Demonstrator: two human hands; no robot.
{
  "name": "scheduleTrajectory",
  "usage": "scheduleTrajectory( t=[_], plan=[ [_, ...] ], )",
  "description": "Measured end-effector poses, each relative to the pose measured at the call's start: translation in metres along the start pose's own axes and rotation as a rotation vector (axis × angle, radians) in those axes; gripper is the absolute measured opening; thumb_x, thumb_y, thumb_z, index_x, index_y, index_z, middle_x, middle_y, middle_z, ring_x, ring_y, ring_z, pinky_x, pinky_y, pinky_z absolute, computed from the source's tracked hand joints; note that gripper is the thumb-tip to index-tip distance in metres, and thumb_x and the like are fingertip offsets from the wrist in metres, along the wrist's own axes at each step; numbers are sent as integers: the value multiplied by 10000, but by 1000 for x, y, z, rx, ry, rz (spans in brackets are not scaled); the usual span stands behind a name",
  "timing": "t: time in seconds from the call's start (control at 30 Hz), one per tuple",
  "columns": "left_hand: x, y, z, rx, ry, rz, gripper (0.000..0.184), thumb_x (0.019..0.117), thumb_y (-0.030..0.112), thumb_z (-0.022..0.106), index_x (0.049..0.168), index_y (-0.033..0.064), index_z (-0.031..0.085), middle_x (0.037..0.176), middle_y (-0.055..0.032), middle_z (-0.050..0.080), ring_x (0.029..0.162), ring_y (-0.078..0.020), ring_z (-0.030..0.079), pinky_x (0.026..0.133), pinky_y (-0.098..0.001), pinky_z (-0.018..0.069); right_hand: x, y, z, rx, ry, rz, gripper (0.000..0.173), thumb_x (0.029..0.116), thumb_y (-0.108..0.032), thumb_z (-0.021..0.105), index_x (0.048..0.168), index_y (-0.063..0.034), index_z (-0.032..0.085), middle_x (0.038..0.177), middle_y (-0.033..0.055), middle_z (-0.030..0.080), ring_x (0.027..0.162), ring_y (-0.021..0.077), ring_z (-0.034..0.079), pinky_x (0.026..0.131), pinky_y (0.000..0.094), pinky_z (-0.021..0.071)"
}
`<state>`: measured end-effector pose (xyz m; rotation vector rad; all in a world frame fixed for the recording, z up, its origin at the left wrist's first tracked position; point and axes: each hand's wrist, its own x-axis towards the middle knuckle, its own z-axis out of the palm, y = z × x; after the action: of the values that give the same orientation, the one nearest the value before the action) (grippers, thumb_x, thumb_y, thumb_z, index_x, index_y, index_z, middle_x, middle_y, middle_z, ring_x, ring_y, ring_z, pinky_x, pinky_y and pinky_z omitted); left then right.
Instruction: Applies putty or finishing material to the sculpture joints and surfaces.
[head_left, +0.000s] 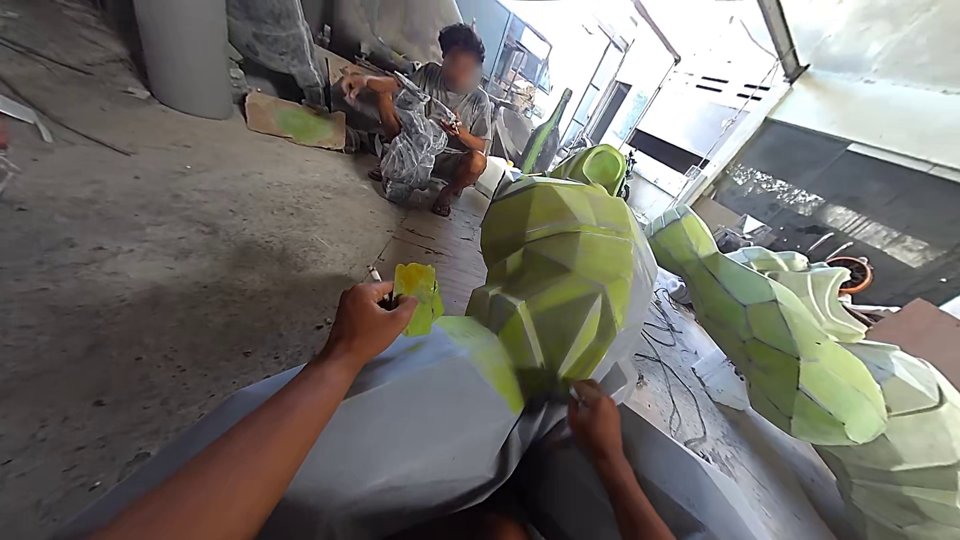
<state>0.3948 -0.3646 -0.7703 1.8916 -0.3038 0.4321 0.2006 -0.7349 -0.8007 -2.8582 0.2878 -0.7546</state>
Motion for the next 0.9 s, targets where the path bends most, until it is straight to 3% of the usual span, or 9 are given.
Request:
scheduleTrajectory(
  t=[0.1, 0.2, 0.33, 0.6, 0.7, 0.9],
  plan=[
    [0, 1, 0, 2, -2, -2, 229, 954, 206, 662, 735, 137, 671, 587, -1, 564, 504, -140, 526, 485, -402, 430, 32, 30, -28, 181, 284, 6, 257, 947, -108, 625, 1152, -111, 781, 1042, 59, 762, 935, 172, 730, 839, 418, 615],
    [0, 0, 1, 14, -8, 3, 230, 953, 215, 656, 736, 140, 665, 581, 1, 553, 495, -142, 516, 478, -397, 421, 55, 60, -34, 176, 358, 101, 242, 996, -137, 609, 1166, -109, 779, 1076, 72, 764, 970, 186, 728, 865, 444, 596],
    [1, 1, 1, 29, -7, -8, 233, 952, 214, 658, 735, 130, 655, 581, -14, 550, 497, -157, 519, 480, -415, 423, 64, 81, -19, 174, 299, 82, 247, 993, -104, 609, 1170, -131, 780, 1106, 73, 752, 1010, 183, 717, 892, 430, 596],
    [0, 0, 3, 26, 8, 18, 219, 938, 242, 646, 744, 139, 656, 588, 0, 562, 502, -137, 535, 482, -401, 442, 38, 92, -20, 158, 114, -178, 287, 926, -104, 579, 1096, -170, 801, 1057, -11, 760, 974, 76, 713, 871, 307, 610],
    [-1, -1, 4, 22, 8, 31, 198, 934, 235, 651, 763, 138, 667, 599, 4, 565, 513, -131, 538, 494, -396, 448, 60, 98, -48, 124, 142, -203, 270, 939, -97, 583, 1099, -159, 792, 1070, 12, 755, 994, 116, 716, 882, 369, 613],
    [-1, -1, 2, 30, 21, 28, 196, 934, 237, 645, 769, 135, 669, 601, 4, 565, 510, -124, 531, 490, -387, 441, 124, 99, -87, -79, 76, -285, 343, 937, -41, 613, 1231, -153, 750, 1197, 63, 716, 1031, 222, 713, 852, 491, 609]
  ],
)
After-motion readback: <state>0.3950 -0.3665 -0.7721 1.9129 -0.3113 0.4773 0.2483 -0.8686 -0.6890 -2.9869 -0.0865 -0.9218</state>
